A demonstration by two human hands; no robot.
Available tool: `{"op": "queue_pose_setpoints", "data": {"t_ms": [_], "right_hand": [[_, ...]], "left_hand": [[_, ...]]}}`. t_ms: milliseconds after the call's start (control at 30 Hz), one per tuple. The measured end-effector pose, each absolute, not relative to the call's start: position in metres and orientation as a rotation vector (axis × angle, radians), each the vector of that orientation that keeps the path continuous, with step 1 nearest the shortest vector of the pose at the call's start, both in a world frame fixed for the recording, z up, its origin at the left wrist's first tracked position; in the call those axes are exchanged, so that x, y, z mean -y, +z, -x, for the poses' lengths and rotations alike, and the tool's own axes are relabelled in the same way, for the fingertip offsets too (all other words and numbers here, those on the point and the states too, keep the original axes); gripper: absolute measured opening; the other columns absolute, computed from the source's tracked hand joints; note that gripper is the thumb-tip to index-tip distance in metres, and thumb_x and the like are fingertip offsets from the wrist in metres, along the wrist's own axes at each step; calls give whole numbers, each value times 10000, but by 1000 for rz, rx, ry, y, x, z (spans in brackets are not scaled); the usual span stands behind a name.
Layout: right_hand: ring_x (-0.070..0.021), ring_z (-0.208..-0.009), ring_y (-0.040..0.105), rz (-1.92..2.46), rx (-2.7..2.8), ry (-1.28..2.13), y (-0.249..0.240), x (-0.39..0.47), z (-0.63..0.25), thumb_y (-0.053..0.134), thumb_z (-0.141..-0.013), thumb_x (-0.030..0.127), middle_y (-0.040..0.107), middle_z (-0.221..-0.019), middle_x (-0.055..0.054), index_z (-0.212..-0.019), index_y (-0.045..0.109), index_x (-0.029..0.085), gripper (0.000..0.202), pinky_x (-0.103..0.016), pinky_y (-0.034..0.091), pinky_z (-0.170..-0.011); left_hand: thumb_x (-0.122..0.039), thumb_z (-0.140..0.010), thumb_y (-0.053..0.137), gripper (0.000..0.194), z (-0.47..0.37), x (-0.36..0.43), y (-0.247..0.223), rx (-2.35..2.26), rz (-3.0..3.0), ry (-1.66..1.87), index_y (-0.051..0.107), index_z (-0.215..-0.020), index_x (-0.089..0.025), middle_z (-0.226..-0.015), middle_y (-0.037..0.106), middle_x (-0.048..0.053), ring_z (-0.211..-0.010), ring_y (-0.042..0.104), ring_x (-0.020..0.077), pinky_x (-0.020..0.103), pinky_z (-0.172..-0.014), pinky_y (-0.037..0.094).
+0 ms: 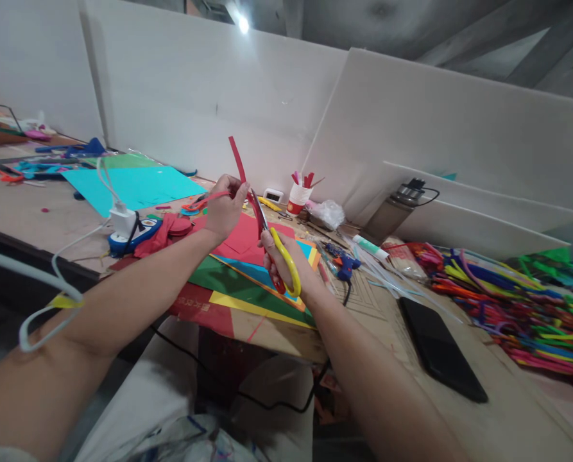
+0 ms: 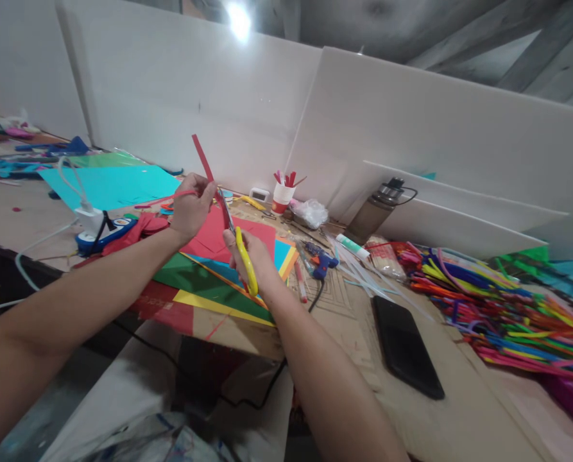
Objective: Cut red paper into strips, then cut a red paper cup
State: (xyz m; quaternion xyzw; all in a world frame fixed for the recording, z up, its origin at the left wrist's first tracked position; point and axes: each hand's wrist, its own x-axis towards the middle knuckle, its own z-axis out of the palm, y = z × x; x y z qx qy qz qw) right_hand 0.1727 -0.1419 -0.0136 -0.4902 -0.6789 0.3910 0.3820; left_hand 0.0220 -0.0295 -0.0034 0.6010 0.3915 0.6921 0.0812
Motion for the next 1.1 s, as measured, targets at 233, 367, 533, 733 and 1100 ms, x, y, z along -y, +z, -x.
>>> {"op": "queue_pose_setpoints", "data": {"t_ms": [233,367,533,733,1100], "right_hand": [[-69,-370,409,1245,1696,977,-14,140,-174,384,-873,684,505,-525,36,-986,565,177,551,-194,328,-386],[-76,-402,447,1240,1720,973,-11,144,-174,364,-887,674,512,-530,28,-997,573,163,563,-195,349,-409],[-78,-422,463,1230,1699,992,-9,145,-172,363,-905,646,506,-529,34,-1014,566,156,542,-189,374,-424],[-62,-442,462,1204,1686,981,-10,145,-171,353,-925,614,522,-557,38,-1020,548,149,513,-168,372,-442],[-78,-419,456,1233,1694,986,-7,150,-171,360,-900,657,509,-541,29,-999,552,172,530,-186,334,-399]], "left_hand": [[-257,-843,615,155,-21,32,-1,-1220,-1853,2129,498,-756,-206,-670,554,-23,-633,530,109,253,-631,430],[-277,-847,617,164,-21,31,-2,-1224,-1878,2146,497,-760,-207,-682,562,-23,-642,537,111,258,-642,437],[-258,-842,621,155,-20,33,0,-1240,-1858,2151,505,-753,-206,-670,563,-23,-631,533,112,259,-633,438],[-263,-846,615,158,-20,33,1,-1241,-1862,2143,501,-752,-208,-674,563,-20,-635,536,117,265,-640,444],[-323,-839,623,179,-18,33,2,-1255,-1825,2142,513,-755,-210,-675,561,-14,-643,538,114,257,-635,443]]}}
